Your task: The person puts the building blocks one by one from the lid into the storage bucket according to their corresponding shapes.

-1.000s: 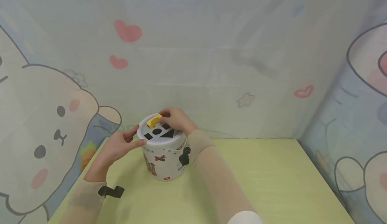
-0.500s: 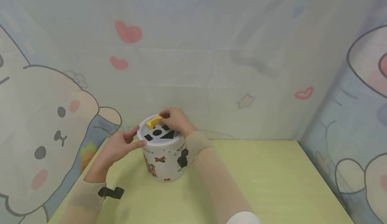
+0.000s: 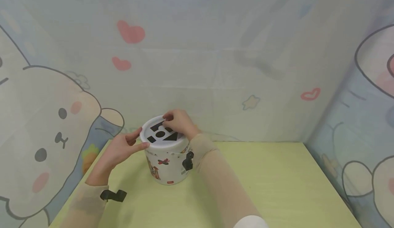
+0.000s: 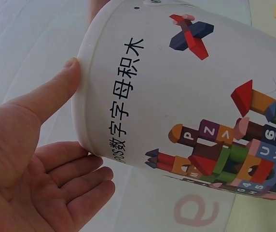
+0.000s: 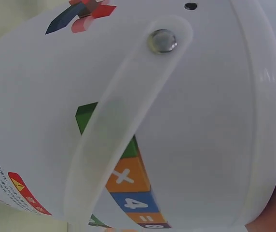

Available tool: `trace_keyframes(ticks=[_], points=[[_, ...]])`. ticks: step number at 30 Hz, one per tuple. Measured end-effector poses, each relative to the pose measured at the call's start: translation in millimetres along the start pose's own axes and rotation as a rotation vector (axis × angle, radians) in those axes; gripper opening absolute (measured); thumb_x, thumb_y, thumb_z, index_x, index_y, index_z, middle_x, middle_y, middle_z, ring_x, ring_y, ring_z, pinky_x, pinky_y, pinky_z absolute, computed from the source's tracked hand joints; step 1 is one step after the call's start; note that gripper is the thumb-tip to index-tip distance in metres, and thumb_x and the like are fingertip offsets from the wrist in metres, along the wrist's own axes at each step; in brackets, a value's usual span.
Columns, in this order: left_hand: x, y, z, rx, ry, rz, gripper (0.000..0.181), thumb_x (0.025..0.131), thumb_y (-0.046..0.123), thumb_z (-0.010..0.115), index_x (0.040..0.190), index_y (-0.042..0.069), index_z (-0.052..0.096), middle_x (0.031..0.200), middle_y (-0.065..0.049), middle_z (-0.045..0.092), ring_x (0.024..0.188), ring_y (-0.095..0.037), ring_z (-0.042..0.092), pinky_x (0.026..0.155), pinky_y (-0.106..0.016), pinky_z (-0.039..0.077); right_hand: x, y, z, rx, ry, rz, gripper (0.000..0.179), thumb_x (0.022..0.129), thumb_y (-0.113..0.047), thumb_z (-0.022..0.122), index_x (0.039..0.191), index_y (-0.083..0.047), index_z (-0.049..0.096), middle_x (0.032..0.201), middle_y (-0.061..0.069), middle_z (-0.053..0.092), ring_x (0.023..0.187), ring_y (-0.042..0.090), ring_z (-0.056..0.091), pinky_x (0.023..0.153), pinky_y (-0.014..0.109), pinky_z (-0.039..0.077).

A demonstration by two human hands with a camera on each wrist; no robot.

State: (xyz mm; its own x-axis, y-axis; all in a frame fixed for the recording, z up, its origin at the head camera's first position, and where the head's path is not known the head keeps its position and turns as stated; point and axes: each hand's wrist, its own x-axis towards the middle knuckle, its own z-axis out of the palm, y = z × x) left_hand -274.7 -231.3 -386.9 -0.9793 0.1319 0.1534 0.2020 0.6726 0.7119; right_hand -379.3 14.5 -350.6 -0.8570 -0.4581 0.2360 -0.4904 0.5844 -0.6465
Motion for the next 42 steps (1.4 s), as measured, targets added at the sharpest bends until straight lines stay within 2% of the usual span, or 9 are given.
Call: trace_keyframes(ticks=[6, 11, 15, 18, 21, 26, 34, 39, 42], points=[[-1.2, 0.1, 0.5, -0.013, -0.002, -0.002, 0.096, 0.09, 0.061, 0.081, 0.165, 0.014, 0.042, 0.163, -0.022, 0.043, 0.142, -0.044, 0.051, 0.111, -0.058, 0.046, -9.7, 6.4, -4.0, 0.069, 0.046, -0.033, 0.031, 0.104, -0.018, 0.072, 0.132, -0.007, 0.075, 0.121, 0.009, 0.076, 0.109, 0.022, 0.071, 0.091, 0.032, 0.056], [-1.6, 1.0, 0.7, -0.023, -0.002, 0.011, 0.097, 0.09, 0.061, 0.081, 0.165, 0.013, 0.041, 0.164, -0.022, 0.042, 0.142, -0.044, 0.05, 0.11, -0.058, 0.046, -28.4, 20.7, -12.7, 0.185, 0.164, -0.063, 0.033, 0.105, -0.021, 0.071, 0.136, -0.01, 0.075, 0.12, 0.007, 0.076, 0.104, 0.022, 0.071, 0.087, 0.035, 0.057], [-3.1, 0.8, 1.1, -0.028, 0.0, 0.009, 0.097, 0.09, 0.06, 0.083, 0.165, 0.014, 0.041, 0.164, -0.019, 0.043, 0.144, -0.043, 0.049, 0.111, -0.057, 0.046, -49.9, 40.2, -22.0, 0.262, 0.245, -0.095, 0.031, 0.106, -0.021, 0.071, 0.134, -0.008, 0.075, 0.117, 0.007, 0.077, 0.1, 0.022, 0.071, 0.087, 0.037, 0.057], [-4.5, 0.6, 0.4, -0.012, 0.005, 0.02, 0.097, 0.09, 0.059, 0.083, 0.165, 0.013, 0.041, 0.163, -0.021, 0.044, 0.143, -0.043, 0.05, 0.108, -0.058, 0.048, -65.9, 56.0, -29.5, 0.264, 0.272, -0.116, 0.029, 0.106, -0.021, 0.071, 0.131, -0.009, 0.077, 0.116, 0.007, 0.077, 0.098, 0.021, 0.072, 0.086, 0.037, 0.058], [-5.5, 0.6, -2.0, -0.004, 0.009, 0.027, 0.097, 0.09, 0.059, 0.082, 0.165, 0.013, 0.041, 0.162, -0.021, 0.044, 0.142, -0.044, 0.051, 0.108, -0.058, 0.048, -80.6, 71.1, -35.2, 0.237, 0.256, -0.127, 0.027, 0.106, -0.021, 0.071, 0.13, -0.01, 0.077, 0.116, 0.006, 0.077, 0.097, 0.021, 0.072, 0.084, 0.036, 0.058], [-7.0, 0.6, -4.8, -0.028, 0.008, 0.018, 0.097, 0.09, 0.06, 0.082, 0.165, 0.015, 0.041, 0.165, -0.018, 0.041, 0.144, -0.043, 0.049, 0.112, -0.057, 0.045, -107.1, 95.0, -39.9, 0.186, 0.152, -0.114, 0.028, 0.106, -0.022, 0.071, 0.129, -0.009, 0.078, 0.119, 0.006, 0.078, 0.1, 0.02, 0.072, 0.085, 0.036, 0.058], [-8.3, 3.8, -1.3, -0.046, 0.005, 0.02, 0.098, 0.09, 0.06, 0.082, 0.165, 0.014, 0.04, 0.165, -0.019, 0.041, 0.144, -0.043, 0.048, 0.112, -0.057, 0.045, -162.2, 134.1, -42.3, 0.104, -0.111, -0.12, 0.026, 0.104, -0.024, 0.074, 0.127, -0.013, 0.079, 0.121, 0.001, 0.078, 0.105, 0.016, 0.07, 0.091, 0.036, 0.058], [-7.7, 5.7, -1.0, -0.055, 0.009, 0.016, 0.097, 0.089, 0.058, 0.084, 0.165, 0.014, 0.042, 0.165, -0.018, 0.042, 0.144, -0.043, 0.049, 0.111, -0.057, 0.046, -200.6, 159.0, -43.2, 0.171, -0.301, -0.059, 0.028, 0.102, -0.023, 0.077, 0.127, -0.011, 0.078, 0.123, 0.005, 0.077, 0.104, 0.015, 0.071, 0.092, 0.034, 0.057], [-8.0, 6.1, -0.4, -0.042, 0.003, 0.014, 0.097, 0.09, 0.06, 0.083, 0.165, 0.013, 0.041, 0.165, -0.019, 0.042, 0.144, -0.043, 0.049, 0.111, -0.057, 0.046, -225.2, 173.1, -44.6, 0.241, -0.391, -0.027, 0.032, 0.1, -0.02, 0.079, 0.128, -0.006, 0.077, 0.122, 0.013, 0.076, 0.102, 0.018, 0.071, 0.089, 0.034, 0.058]])
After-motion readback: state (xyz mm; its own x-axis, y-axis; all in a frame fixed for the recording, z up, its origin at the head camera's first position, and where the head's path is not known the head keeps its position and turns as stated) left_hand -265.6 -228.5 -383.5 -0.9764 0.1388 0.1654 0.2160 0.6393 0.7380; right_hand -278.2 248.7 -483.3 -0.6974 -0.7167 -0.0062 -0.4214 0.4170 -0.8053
